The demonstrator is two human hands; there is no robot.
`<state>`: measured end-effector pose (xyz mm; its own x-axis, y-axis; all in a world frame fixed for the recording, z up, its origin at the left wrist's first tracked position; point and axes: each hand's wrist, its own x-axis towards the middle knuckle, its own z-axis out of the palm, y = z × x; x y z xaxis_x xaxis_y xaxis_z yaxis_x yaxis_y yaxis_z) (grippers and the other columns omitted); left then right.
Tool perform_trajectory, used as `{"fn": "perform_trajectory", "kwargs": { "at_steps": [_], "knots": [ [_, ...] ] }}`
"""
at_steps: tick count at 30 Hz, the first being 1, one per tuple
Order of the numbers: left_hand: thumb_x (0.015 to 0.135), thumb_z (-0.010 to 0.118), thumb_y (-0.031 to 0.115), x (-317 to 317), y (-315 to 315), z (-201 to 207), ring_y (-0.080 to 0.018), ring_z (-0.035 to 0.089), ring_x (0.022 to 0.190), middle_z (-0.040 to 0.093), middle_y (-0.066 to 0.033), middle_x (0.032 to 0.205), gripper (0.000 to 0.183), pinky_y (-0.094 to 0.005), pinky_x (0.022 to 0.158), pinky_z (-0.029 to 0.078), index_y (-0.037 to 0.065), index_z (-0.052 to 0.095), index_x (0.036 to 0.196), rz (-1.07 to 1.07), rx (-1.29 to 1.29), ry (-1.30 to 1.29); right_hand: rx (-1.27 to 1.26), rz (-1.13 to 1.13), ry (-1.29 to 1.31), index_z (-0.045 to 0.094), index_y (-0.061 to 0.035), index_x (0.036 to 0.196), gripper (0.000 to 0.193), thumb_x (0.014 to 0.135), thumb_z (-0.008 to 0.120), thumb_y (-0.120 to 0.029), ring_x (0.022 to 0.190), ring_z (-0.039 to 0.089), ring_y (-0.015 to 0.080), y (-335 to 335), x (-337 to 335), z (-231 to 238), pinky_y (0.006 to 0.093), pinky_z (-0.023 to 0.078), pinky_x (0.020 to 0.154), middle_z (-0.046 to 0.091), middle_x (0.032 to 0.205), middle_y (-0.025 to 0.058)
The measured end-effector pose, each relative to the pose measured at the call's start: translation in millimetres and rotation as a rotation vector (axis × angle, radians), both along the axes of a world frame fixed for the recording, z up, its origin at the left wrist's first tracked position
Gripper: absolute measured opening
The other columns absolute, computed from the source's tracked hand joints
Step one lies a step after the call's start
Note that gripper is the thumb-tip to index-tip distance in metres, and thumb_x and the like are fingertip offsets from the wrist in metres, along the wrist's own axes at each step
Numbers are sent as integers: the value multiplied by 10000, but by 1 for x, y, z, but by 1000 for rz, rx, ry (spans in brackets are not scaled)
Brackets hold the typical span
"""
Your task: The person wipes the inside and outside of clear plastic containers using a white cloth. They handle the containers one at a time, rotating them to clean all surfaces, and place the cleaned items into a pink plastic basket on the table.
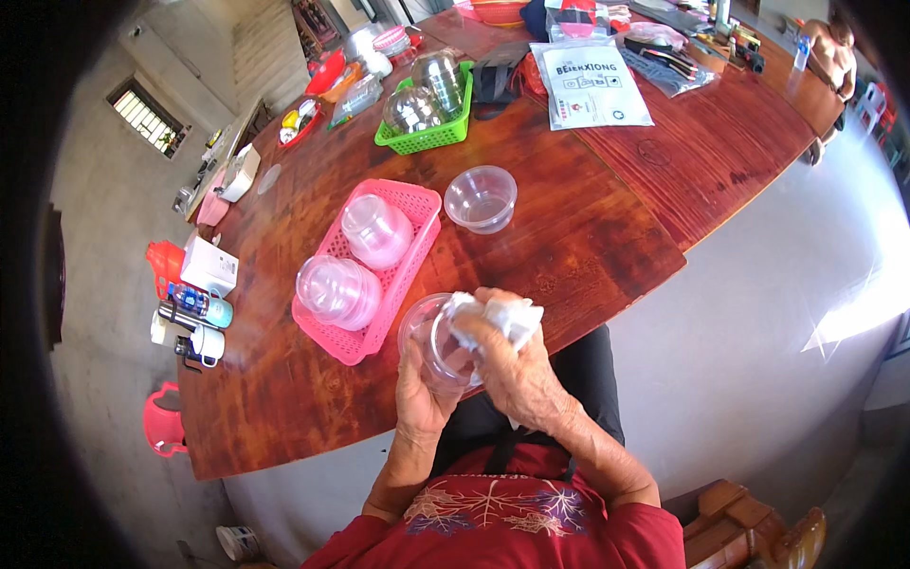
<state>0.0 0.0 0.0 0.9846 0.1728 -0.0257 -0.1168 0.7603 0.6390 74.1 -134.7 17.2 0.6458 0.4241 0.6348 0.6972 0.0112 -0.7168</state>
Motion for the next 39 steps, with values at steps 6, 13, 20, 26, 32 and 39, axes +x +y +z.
{"fn": "perform_trajectory", "kwargs": {
  "at_steps": [6, 13, 20, 26, 32, 39],
  "knots": [
    [967, 494, 319, 0, 0, -11, -209, 579, 1069, 577, -127, 1196, 385, -353, 904, 498, 4, 540, 1183, 105, 69, -17, -18, 170, -210, 634, -53, 1003, 341, 663, 643, -53, 931, 551, 374, 0, -16, -8, 440, 472, 722, 572, 1080, 175],
    [960, 497, 265, -8, -2, -20, -169, 601, 1008, 596, -105, 1122, 313, -315, 843, 515, 51, 518, 1187, 22, 290, 42, -247, -50, -417, 643, -67, 1005, 340, 678, 640, -160, 1105, 483, 326, -2, -20, 9, 446, 456, 779, 520, 1226, 153],
    [952, 543, 253, -13, -11, 1, -158, 598, 983, 600, -79, 1112, 362, -257, 838, 500, -45, 565, 1156, -120, 380, -77, -108, 51, 75, 601, -56, 1014, 285, 730, 617, -68, 919, 561, 354, -12, 27, 11, 442, 446, 709, 581, 1017, 145],
    [970, 512, 208, -15, -5, -3, -124, 580, 986, 601, -49, 1090, 342, -277, 844, 505, -35, 532, 1209, -83, 551, -35, -78, 78, -243, 607, -41, 964, 320, 658, 685, -91, 987, 580, 339, -7, 2, 24, 449, 466, 795, 590, 1013, 140],
    [959, 537, 193, -20, 1, -6, -110, 579, 944, 625, -64, 1066, 273, -256, 796, 484, -27, 594, 1111, -255, 565, -66, -75, 113, -156, 619, -66, 993, 312, 686, 673, -77, 1099, 515, 361, -17, 9, 20, 461, 422, 897, 552, 1101, 165],
    [933, 565, 182, -11, 7, 4, -249, 615, 1015, 627, -200, 1141, 231, -353, 878, 479, -26, 662, 905, -419, 509, -310, 148, 575, 508, 542, -19, 1167, 362, 812, 478, 12, 1009, 540, 203, -39, 34, 3, 329, 427, 877, 570, 1084, 112]
  ]
}}
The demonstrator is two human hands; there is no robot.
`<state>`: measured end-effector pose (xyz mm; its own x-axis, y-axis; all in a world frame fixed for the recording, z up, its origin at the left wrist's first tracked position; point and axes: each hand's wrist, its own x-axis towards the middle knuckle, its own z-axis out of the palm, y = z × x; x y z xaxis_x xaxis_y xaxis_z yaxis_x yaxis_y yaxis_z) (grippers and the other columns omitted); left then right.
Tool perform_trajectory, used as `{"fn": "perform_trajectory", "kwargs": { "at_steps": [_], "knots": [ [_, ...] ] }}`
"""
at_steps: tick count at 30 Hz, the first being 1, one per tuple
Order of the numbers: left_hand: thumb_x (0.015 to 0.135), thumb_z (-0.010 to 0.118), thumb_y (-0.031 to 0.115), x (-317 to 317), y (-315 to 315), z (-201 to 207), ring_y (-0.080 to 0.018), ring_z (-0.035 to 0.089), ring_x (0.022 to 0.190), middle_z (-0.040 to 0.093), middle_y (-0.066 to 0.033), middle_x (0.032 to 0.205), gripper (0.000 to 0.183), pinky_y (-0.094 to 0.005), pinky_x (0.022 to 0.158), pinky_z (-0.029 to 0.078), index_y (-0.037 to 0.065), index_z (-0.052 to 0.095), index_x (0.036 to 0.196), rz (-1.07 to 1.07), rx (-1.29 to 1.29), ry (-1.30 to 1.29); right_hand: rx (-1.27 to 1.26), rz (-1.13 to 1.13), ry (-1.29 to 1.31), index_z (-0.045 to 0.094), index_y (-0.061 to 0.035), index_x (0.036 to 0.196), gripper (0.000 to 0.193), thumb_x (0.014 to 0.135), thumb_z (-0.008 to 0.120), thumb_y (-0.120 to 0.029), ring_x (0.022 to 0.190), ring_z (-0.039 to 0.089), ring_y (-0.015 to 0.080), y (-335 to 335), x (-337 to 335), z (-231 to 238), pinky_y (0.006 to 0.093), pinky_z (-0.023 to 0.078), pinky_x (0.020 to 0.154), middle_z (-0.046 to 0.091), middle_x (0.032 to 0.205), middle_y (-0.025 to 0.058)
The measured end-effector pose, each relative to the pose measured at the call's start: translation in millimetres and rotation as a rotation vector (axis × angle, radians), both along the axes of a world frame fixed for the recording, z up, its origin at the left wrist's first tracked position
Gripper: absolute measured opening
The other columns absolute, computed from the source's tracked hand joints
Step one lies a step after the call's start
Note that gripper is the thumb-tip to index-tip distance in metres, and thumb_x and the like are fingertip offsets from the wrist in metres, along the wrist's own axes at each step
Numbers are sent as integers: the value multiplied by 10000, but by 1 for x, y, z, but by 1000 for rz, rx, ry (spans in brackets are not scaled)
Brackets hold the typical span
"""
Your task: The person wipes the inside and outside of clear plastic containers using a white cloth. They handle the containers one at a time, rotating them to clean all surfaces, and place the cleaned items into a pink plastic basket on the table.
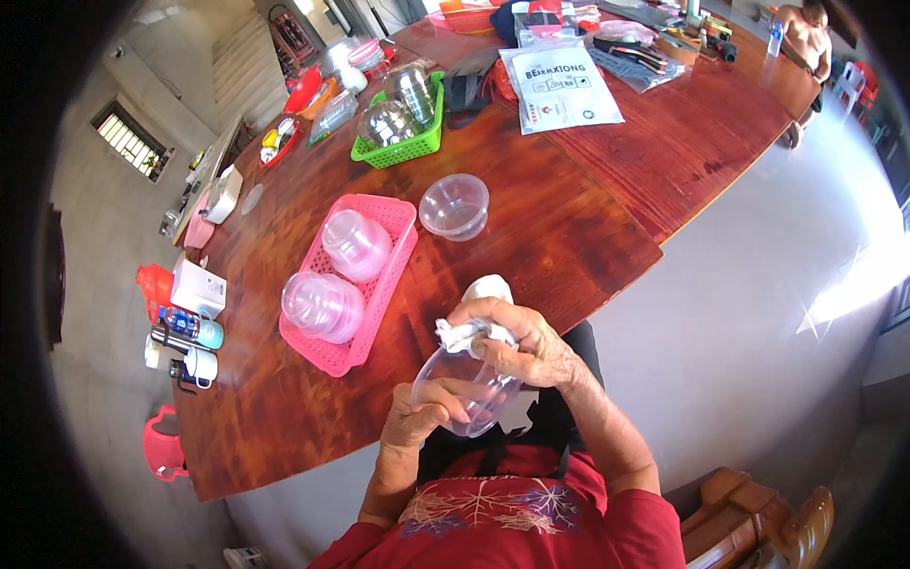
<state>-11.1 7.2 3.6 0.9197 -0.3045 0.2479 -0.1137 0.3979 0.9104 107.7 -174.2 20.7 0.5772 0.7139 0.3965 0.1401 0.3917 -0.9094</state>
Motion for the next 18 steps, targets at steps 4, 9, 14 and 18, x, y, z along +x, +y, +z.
{"fn": "perform_trajectory", "kwargs": {
  "at_steps": [4, 9, 14, 18],
  "knots": [
    [799, 729, 143, 11, -9, 2, -269, 471, 1231, 439, -194, 1379, 480, -401, 943, 450, 7, 517, 1207, 494, 54, -42, 21, -330, 18, 564, -20, 1086, 258, 829, 547, -1, 876, 568, 174, -8, -11, -6, 297, 461, 761, 591, 1000, 95],
    [868, 643, 328, 10, -15, -3, -321, 426, 1254, 367, -128, 1382, 739, -487, 933, 487, 159, 191, 1429, 559, -328, 307, 38, -808, -383, 534, -9, 1049, 305, 763, 575, 87, 789, 602, 269, 12, -29, 1, 346, 480, 677, 586, 927, 153],
    [882, 533, 512, 14, -28, 0, -382, 484, 1199, 393, -150, 1393, 705, -518, 929, 470, 234, 211, 1445, 448, -592, 334, 69, -796, -304, 502, -14, 1083, 390, 734, 607, 126, 792, 581, 311, 34, -50, -22, 362, 476, 685, 563, 957, 189],
    [869, 531, 537, 9, -24, 0, -372, 429, 1240, 409, -106, 1373, 751, -517, 944, 454, 229, 173, 1452, 541, -568, 290, 62, -774, -458, 522, -32, 1069, 466, 649, 654, 121, 853, 551, 356, 41, -65, -29, 440, 454, 709, 560, 936, 184]
  ]
}}
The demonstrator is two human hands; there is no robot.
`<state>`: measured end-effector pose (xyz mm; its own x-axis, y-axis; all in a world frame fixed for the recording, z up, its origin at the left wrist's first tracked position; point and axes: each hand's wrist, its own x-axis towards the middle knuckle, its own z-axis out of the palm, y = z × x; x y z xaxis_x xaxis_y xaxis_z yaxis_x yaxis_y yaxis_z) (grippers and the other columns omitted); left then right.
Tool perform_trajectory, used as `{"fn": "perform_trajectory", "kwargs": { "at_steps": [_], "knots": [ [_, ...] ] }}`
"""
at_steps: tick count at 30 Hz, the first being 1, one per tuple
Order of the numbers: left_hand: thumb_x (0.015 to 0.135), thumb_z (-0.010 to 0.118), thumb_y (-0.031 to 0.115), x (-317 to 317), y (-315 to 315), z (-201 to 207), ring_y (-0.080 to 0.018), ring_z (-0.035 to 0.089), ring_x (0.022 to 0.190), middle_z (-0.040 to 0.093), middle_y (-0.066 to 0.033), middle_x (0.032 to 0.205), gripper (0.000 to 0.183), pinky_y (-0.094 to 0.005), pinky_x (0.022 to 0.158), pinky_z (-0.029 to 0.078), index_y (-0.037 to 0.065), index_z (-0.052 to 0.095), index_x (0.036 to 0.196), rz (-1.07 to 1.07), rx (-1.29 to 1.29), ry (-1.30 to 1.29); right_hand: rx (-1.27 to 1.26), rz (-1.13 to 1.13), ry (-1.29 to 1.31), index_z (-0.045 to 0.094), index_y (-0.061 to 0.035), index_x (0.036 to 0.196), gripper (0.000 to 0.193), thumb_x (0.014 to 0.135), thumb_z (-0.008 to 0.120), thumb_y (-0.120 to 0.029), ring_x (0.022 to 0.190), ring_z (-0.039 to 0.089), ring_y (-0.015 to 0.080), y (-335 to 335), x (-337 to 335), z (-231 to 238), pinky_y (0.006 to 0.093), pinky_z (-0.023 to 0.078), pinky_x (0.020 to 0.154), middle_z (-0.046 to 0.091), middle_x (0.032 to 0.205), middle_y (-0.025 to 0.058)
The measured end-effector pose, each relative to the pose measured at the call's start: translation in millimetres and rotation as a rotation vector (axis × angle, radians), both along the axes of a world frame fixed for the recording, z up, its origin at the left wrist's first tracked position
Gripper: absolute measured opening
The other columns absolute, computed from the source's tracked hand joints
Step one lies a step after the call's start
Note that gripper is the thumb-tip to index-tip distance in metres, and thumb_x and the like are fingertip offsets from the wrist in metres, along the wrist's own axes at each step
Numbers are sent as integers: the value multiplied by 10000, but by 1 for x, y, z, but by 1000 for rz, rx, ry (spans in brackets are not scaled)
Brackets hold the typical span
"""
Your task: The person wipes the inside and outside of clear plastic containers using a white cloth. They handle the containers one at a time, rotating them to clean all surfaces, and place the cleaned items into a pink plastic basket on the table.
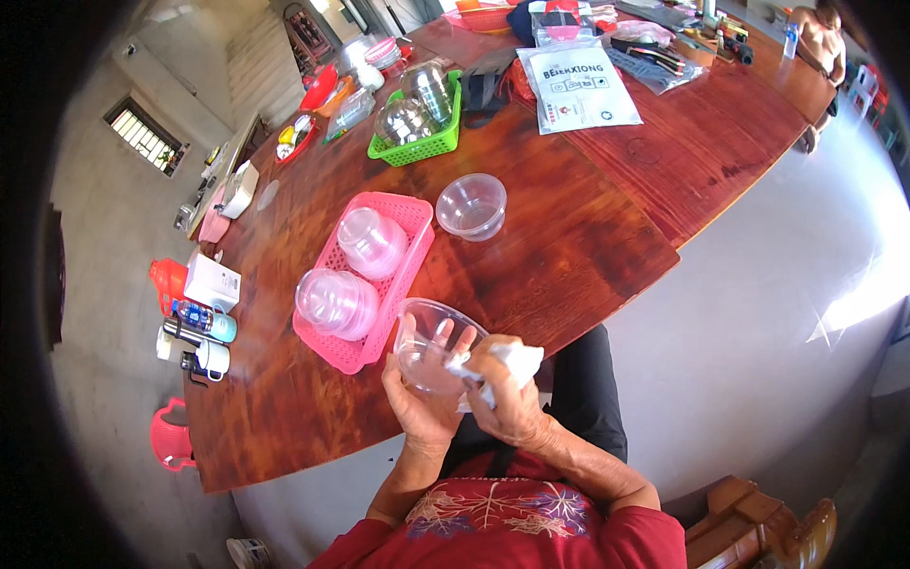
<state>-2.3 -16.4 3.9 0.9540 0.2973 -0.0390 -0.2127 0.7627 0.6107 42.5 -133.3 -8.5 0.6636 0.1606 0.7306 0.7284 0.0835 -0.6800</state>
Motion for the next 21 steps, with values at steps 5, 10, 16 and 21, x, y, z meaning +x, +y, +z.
{"fn": "perform_trajectory", "kwargs": {
  "at_steps": [5, 10, 16, 21],
  "knots": [
    [852, 483, 618, -1, -1, 0, -404, 466, 1174, 457, -206, 1273, 811, -526, 916, 467, 141, 186, 1437, 127, 270, 32, -146, 213, -94, 531, -34, 1104, 481, 658, 694, 48, 914, 549, 367, 1, -9, 9, 450, 455, 742, 567, 980, 173],
    [797, 656, 456, -3, 25, -7, -357, 556, 1066, 476, -223, 1222, 813, -403, 812, 537, 119, 249, 1415, -141, 88, -64, -293, 719, 158, 511, -90, 1200, 375, 837, 585, -34, 880, 581, 384, -27, 4, 10, 421, 493, 764, 538, 1063, 211],
    [770, 708, 407, -2, 14, 1, -268, 568, 1082, 510, -150, 1250, 836, -315, 740, 555, 100, 267, 1410, -150, 83, -18, -448, 143, -132, 606, -15, 991, 351, 656, 695, -70, 1002, 505, 360, -2, 20, 4, 430, 496, 799, 501, 1095, 187],
    [804, 660, 435, 0, 16, -5, -279, 473, 1222, 412, -120, 1381, 811, -415, 970, 462, 68, 276, 1416, -203, 148, -16, -584, -63, -152, 576, -51, 1115, 526, 618, 704, -167, 1072, 470, 357, 5, 29, 17, 449, 401, 880, 488, 1145, 181]
  ]
}}
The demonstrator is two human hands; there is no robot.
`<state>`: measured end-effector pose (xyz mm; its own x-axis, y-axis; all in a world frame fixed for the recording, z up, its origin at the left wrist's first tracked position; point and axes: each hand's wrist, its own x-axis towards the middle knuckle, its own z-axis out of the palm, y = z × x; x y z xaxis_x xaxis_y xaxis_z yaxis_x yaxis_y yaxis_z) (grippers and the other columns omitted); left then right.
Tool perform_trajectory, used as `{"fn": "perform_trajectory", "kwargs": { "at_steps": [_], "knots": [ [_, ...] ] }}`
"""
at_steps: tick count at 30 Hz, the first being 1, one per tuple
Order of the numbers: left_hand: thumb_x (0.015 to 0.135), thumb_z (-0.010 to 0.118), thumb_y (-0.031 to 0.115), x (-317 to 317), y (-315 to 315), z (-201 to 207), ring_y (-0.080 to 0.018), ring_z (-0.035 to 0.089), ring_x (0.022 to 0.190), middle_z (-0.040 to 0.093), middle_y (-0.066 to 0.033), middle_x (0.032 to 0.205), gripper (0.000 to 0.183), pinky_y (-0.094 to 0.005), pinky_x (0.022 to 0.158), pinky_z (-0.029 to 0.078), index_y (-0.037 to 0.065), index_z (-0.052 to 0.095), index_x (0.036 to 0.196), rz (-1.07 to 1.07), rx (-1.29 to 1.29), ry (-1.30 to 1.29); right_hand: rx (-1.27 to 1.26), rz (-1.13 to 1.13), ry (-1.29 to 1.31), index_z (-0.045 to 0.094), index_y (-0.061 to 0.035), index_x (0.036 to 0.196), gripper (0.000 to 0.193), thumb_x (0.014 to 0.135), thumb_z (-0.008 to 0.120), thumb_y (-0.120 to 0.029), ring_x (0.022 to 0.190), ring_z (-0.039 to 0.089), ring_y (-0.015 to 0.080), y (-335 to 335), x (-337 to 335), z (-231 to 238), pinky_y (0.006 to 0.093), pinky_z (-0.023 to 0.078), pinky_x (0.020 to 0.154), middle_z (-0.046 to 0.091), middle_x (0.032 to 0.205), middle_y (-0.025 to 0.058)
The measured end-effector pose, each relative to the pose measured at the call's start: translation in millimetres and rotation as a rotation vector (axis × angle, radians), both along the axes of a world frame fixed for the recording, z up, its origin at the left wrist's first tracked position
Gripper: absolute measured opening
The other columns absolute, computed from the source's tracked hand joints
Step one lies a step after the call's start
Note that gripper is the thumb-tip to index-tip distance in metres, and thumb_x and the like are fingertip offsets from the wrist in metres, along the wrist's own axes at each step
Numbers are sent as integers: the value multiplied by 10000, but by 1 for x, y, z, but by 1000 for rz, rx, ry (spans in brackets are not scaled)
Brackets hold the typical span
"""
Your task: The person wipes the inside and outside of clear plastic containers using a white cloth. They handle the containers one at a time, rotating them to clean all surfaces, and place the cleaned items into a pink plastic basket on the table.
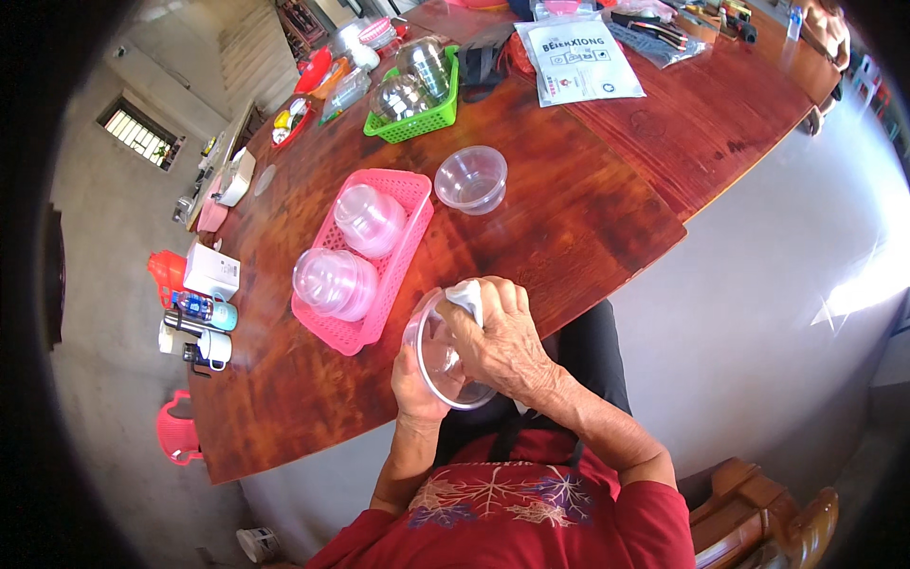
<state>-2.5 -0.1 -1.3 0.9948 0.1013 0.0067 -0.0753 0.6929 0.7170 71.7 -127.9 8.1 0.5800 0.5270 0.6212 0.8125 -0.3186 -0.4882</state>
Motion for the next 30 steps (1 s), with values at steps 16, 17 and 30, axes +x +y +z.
{"fn": "perform_trajectory", "kwargs": {
  "at_steps": [16, 17, 30],
  "knots": [
    [773, 686, 403, 5, 2, -20, -310, 522, 1127, 483, -232, 1237, 811, -410, 918, 472, 93, 264, 1394, -50, 190, -41, -51, 486, 355, 626, -20, 894, 153, 762, 643, -95, 783, 614, 327, -18, -20, -18, 405, 538, 632, 583, 888, 170],
    [790, 665, 415, 4, 2, -22, -329, 541, 1105, 485, -254, 1233, 782, -417, 897, 487, 99, 273, 1389, -78, 171, -55, -14, 522, 521, 620, -24, 893, 138, 774, 637, -92, 782, 614, 332, -19, -17, -11, 408, 529, 640, 587, 872, 170],
    [817, 597, 497, 3, -11, -19, -267, 481, 1191, 484, -155, 1293, 747, -404, 1015, 391, 40, 354, 1355, 151, 205, 21, -106, 150, 231, 548, 30, 1111, 470, 684, 695, -99, 1067, 515, 412, -11, -17, -9, 425, 512, 834, 482, 1148, 245]
  ]
}}
